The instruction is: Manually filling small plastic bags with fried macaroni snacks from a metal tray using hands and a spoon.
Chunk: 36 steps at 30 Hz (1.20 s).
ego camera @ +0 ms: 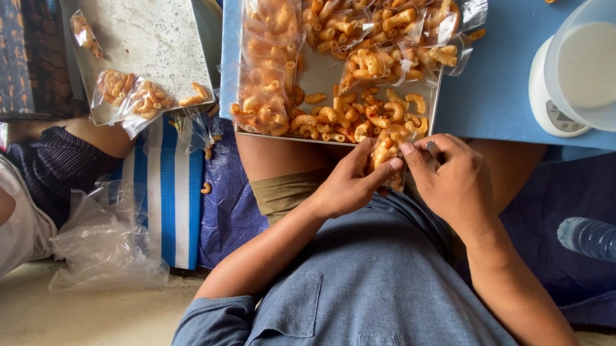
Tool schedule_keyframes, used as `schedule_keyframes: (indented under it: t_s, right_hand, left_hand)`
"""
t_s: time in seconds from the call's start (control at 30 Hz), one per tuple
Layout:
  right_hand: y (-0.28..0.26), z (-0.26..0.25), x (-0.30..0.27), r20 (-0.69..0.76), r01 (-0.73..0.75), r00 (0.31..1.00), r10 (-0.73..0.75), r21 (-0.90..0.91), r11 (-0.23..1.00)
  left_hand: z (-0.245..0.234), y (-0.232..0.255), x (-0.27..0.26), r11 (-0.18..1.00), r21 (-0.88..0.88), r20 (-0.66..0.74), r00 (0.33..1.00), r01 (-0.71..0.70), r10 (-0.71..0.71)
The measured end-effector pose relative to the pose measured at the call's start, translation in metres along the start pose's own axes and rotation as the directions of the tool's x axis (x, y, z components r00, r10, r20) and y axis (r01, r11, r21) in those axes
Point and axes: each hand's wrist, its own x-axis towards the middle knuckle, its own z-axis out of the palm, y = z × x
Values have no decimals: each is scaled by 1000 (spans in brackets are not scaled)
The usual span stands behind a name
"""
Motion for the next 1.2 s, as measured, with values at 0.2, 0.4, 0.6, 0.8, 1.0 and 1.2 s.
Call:
schedule_keyframes:
  t_s: [0.2,0.4,0.6,0.8,1.0,1.2]
  right_hand:
    - [-5,-6,1,59,-56,997,52,74,996]
    - [-3,-5,3,91,-85,993,76,106,991]
    - [-6,-6,2,92,-120,990,109,129,984]
    - [0,-4,1,81,-147,987,136,145,978]
    - [4,1,1,30,-133,991,130,140,981]
    - [14,7,1,-22,-110,993,113,98,989]
  left_hand:
    - [5,18,-7,1000,-11,34,999,-2,2]
    - [3,6,-5,1000,-6,44,999,6,-6]
    - [7,4,-5,995,-101,38,999,24,-20]
    - [7,8,-3,998,-66,55,998,18,-14]
    - [6,12,-8,999,-29,67,998,24,-22]
    - [7,10,-8,1000,-9,74,997,14,-14]
